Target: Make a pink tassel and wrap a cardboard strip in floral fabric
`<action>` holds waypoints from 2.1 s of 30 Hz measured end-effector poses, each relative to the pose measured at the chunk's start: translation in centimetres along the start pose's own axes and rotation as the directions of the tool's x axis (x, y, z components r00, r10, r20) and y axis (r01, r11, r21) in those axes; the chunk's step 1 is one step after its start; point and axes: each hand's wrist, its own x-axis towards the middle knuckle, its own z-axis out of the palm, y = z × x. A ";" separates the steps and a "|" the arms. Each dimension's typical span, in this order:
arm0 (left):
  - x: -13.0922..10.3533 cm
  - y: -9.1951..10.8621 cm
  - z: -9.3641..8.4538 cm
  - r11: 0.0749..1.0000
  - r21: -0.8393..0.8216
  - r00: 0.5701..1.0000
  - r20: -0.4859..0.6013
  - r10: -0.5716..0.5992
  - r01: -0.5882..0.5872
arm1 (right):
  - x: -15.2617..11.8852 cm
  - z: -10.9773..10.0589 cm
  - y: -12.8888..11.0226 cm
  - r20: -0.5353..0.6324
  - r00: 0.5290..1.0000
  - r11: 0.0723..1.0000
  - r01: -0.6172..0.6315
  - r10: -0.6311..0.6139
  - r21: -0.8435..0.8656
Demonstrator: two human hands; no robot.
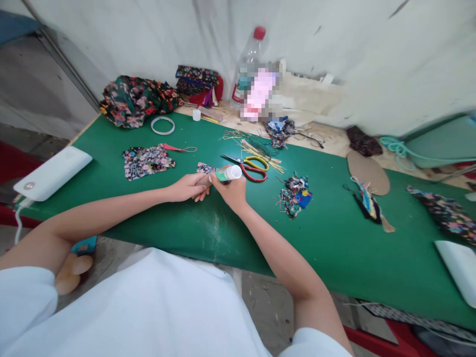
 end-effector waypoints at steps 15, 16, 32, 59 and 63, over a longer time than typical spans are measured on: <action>-0.6 0.6 0.5 0.990 0.124 0.994 -0.084 -0.063 0.073 | 0.2 -0.8 -0.2 0.187 0.981 0.997 0.044 -0.055 0.059; -0.6 0.7 0.5 0.990 0.124 0.995 -0.082 -0.063 0.073 | 0.1 -0.8 -0.2 0.197 0.979 0.997 0.045 -0.056 0.062; -0.1 0.6 0.0 0.997 0.074 0.999 -0.010 -0.037 0.038 | 0.7 -0.1 0.2 0.004 0.999 0.999 -0.046 0.046 -0.001; -0.5 0.5 -0.1 0.987 0.159 1.000 -0.022 -0.007 0.010 | 0.7 -0.5 0.1 0.011 0.997 0.994 -0.077 0.076 0.081; -0.7 0.5 0.0 0.985 0.171 1.000 -0.028 0.003 0.002 | 0.5 -0.7 0.0 0.072 0.996 0.995 -0.055 0.049 0.088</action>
